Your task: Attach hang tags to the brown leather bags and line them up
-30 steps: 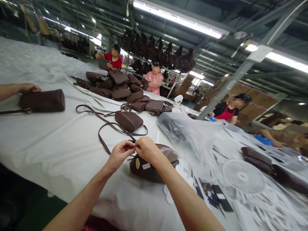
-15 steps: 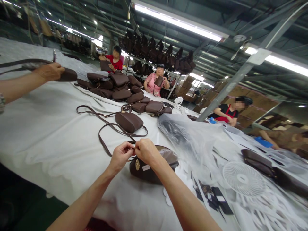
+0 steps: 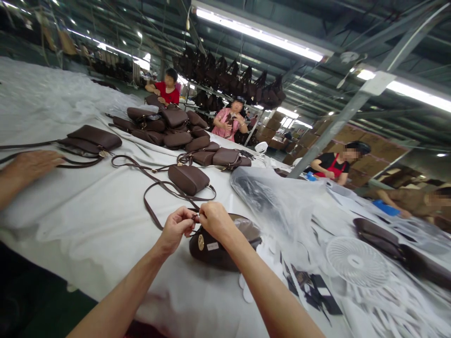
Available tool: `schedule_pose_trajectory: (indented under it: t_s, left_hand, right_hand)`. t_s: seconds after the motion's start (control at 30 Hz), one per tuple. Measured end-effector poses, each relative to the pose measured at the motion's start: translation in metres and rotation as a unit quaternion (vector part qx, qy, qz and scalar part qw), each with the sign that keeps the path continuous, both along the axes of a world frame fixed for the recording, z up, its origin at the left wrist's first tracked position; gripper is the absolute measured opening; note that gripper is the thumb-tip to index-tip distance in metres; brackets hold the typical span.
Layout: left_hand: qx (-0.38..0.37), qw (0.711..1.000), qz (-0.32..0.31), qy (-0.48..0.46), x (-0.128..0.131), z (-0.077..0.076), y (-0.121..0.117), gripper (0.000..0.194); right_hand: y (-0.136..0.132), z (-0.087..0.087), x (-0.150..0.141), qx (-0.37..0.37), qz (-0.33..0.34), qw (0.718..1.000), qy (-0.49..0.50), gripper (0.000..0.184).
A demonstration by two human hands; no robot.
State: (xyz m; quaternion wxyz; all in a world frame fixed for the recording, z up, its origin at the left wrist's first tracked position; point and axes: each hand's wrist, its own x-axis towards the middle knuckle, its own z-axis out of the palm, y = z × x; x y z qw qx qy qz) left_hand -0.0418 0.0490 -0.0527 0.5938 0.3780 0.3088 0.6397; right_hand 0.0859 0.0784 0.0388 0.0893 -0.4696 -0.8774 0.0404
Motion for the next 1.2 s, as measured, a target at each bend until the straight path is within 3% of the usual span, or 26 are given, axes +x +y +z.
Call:
schedule_pose_trajectory:
  t_s: [0.13, 0.2, 0.33, 0.47, 0.67, 0.8, 0.9, 1.0, 1.07, 1.13, 1.2]
  left_hand:
    - [-0.047, 0.991, -0.071, -0.104, -0.001, 0.002, -0.001, 0.020]
    - [-0.059, 0.985, -0.081, -0.142, -0.002, 0.003, 0.000, 0.024]
    - [-0.066, 0.980, -0.076, -0.172, -0.004, 0.002, 0.001, 0.026]
    - [-0.048, 0.980, -0.079, -0.175, -0.005, 0.000, 0.003, 0.025]
    - [-0.003, 0.981, -0.083, -0.177, -0.007, 0.001, 0.001, 0.019]
    - [0.009, 0.978, -0.099, -0.185, -0.008, 0.003, -0.002, 0.017]
    - [-0.004, 0.976, -0.108, -0.190, -0.009, 0.004, -0.004, 0.017]
    - [-0.019, 0.972, -0.109, -0.208, -0.009, 0.004, -0.005, 0.017]
    - [-0.036, 0.969, -0.107, -0.221, -0.007, 0.003, -0.005, 0.015]
    - [-0.055, 0.967, -0.102, -0.225, -0.004, 0.000, -0.004, 0.010]
    - [-0.076, 0.966, -0.103, -0.226, 0.001, -0.005, -0.001, 0.013]
  right_hand:
    - [-0.002, 0.006, 0.003, -0.042, -0.004, 0.999, 0.034, 0.014]
    - [-0.008, 0.006, 0.008, -0.025, 0.019, 0.998, 0.053, 0.015]
    - [-0.034, -0.003, 0.027, 0.064, 0.147, 0.987, -0.005, 0.026]
    - [-0.059, -0.019, 0.051, 0.134, 0.257, 0.947, -0.138, 0.031]
    - [-0.060, -0.037, 0.067, 0.237, 0.262, 0.917, -0.184, 0.040]
    - [-0.049, -0.046, 0.070, 0.300, 0.295, 0.894, -0.153, 0.031]
    - [-0.043, -0.050, 0.068, 0.313, 0.294, 0.893, -0.134, 0.022]
    - [-0.043, -0.051, 0.059, 0.292, 0.301, 0.903, -0.089, 0.017]
    - [-0.044, -0.047, 0.051, 0.237, 0.293, 0.926, -0.003, 0.015]
    - [-0.046, -0.040, 0.042, 0.131, 0.213, 0.960, 0.126, 0.016]
    - [-0.044, -0.031, 0.033, 0.013, 0.091, 0.961, 0.260, 0.018]
